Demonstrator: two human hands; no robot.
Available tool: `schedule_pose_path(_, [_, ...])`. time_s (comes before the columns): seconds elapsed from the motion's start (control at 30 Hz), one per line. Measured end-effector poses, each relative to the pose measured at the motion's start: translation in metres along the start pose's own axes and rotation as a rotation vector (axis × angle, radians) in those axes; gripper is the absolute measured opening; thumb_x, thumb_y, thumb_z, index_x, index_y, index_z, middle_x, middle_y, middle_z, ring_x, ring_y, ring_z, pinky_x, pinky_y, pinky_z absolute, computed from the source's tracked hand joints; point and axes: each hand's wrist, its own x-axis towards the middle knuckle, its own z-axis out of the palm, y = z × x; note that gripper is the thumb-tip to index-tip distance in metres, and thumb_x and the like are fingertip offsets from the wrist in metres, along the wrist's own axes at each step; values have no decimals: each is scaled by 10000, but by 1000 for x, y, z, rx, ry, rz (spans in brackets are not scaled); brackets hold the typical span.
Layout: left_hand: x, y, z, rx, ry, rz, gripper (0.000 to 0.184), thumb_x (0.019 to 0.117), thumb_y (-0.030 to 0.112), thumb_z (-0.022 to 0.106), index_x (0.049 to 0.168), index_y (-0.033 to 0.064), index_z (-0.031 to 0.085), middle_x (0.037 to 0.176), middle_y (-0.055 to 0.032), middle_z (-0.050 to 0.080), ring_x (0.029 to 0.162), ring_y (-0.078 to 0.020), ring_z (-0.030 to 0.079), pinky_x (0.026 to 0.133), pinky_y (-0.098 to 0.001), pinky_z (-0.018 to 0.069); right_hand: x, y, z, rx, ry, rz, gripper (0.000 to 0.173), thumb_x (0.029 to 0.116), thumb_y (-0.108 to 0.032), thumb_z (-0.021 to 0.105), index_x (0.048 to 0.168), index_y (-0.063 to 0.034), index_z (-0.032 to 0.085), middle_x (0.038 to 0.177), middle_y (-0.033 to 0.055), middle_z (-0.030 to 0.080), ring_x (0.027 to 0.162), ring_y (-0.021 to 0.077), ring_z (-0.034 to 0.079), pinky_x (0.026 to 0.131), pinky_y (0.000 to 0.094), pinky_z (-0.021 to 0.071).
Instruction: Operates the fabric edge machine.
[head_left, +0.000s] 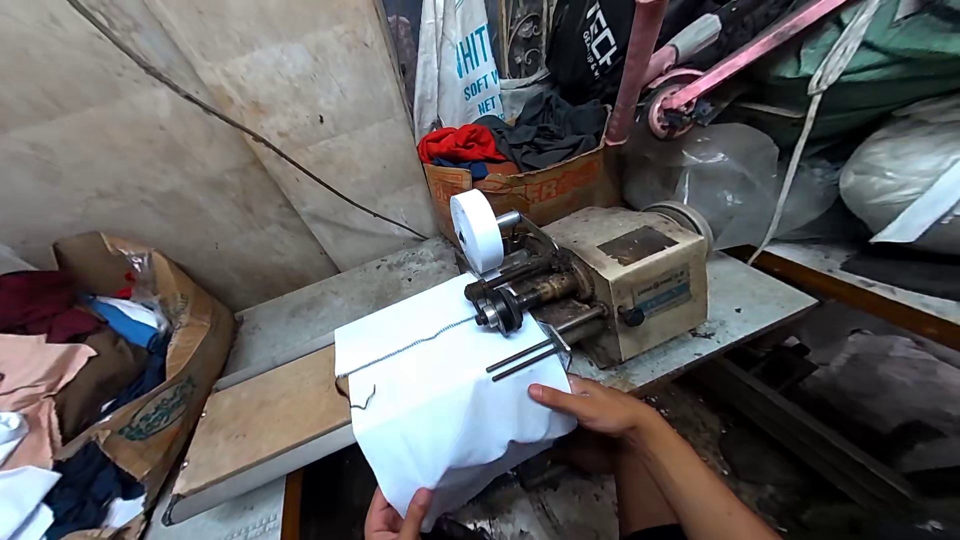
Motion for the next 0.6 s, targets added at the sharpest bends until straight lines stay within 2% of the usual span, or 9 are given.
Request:
schedule_pose_path(0.1, [1,0,0,16,8,26,333,887,102,782,1201,135,677,1061,10,772,963,-101,736,885,-308,615,1,2,0,7,-10,1,304,1036,-349,587,1233,-121,633,1027,-32,755,960,74,720,917,297,595])
schedule_pose_path(0.37, [2,-5,2,-32,-32,52,342,883,175,792,1211,192,694,1093,31,770,1004,-82,726,930,-286,592,0,-2,1,-63,-8,17,303,1041,-352,580,1229,-121,634,1021,-53,750,957,45,711,919,276,588])
schedule_pose_path(0.6, [4,-7,12,-23,-8,46,288,884,124,789,1154,182,706,1055,34,775,973,-75,730,911,-274,597,0,-5,-1,-73,-13,54,331,1041,-380,573,1235,-119,632,1015,-41,751,945,55,716,904,281,594])
